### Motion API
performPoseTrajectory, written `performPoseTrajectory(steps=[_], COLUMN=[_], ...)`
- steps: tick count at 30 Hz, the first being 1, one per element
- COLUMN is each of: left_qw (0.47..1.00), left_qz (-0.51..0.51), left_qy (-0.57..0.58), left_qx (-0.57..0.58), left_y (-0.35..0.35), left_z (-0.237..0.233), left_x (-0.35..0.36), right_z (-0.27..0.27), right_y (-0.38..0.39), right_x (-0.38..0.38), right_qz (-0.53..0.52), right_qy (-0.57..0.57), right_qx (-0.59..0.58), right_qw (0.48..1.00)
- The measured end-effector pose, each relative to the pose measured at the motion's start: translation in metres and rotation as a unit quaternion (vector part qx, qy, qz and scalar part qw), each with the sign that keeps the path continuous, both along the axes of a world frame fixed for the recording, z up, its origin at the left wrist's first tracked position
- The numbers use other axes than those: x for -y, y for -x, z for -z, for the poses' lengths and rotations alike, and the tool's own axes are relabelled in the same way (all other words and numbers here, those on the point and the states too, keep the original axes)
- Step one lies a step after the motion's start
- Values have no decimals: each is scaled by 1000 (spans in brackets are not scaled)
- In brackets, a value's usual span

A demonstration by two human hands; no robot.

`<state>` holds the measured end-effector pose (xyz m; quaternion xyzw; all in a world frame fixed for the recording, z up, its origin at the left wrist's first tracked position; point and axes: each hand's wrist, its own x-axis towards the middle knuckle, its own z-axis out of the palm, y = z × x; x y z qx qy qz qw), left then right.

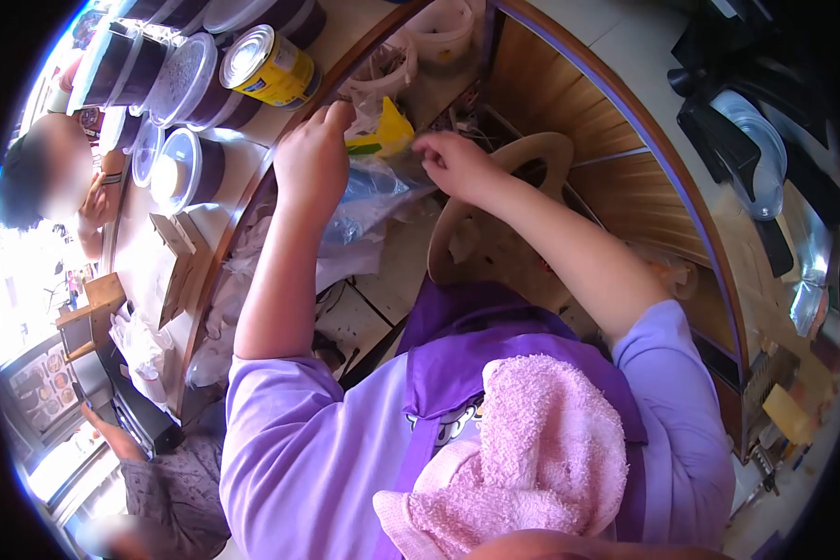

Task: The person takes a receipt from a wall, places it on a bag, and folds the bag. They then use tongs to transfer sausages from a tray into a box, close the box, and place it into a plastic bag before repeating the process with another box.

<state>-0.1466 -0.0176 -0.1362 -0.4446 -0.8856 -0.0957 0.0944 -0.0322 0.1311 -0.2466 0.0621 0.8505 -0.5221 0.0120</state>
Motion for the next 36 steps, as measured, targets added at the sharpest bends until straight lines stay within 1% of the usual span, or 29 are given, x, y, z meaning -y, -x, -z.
performPoseTrajectory(steps=[2,3,5,6,8,9,11,12,14,15,17,18,20,21,23,27,29,30,32,36], left_qw=[1000,1000,999,999,999,999,994,994,989,988,985,985,974,973,963,972,988,988,986,983], left_qz=[9,8,7,4,-2,-5,-19,-21,-31,-33,-46,-46,-6,-5,-13,-28,-61,-62,-28,12], left_qy=[-7,-6,-28,-27,-17,-15,-35,-34,-57,-58,-44,-45,-51,-52,-92,-92,-9,-9,5,-21], left_qx=[12,11,27,26,48,48,105,106,136,137,160,161,222,223,254,215,141,140,163,182], left_y=[1,1,0,1,2,3,4,5,6,7,8,8,8,7,7,12,18,19,20,23], left_z=[2,2,0,1,2,2,2,2,2,3,5,7,11,10,6,10,26,32,42,62], left_x=[-2,-2,-3,-3,-2,-1,0,1,1,0,-1,-2,-4,-5,-6,-5,-6,-5,-6,-14], right_z=[3,3,4,9,24,24,18,25,41,37,29,26,20,21,23,17,13,15,20,13], right_y=[23,36,63,78,107,112,119,123,130,127,119,116,112,111,109,103,103,104,106,104], right_x=[8,11,14,12,7,2,-11,-14,-18,-17,-13,-13,-14,-14,-13,-11,-10,-11,-11,-4], right_qz=[122,122,173,171,186,184,50,49,99,97,167,166,169,170,176,181,193,192,187,181], right_qy=[-43,-42,-181,-180,-152,-150,-86,-85,58,57,137,135,166,165,175,172,192,192,170,192], right_qx=[-65,-67,-183,-184,-220,-219,-117,-116,-141,-140,-147,-146,-93,-93,-144,-119,-95,-96,-118,-133], right_qw=[989,989,951,951,945,946,988,988,983,984,965,966,967,967,958,961,957,957,960,955])
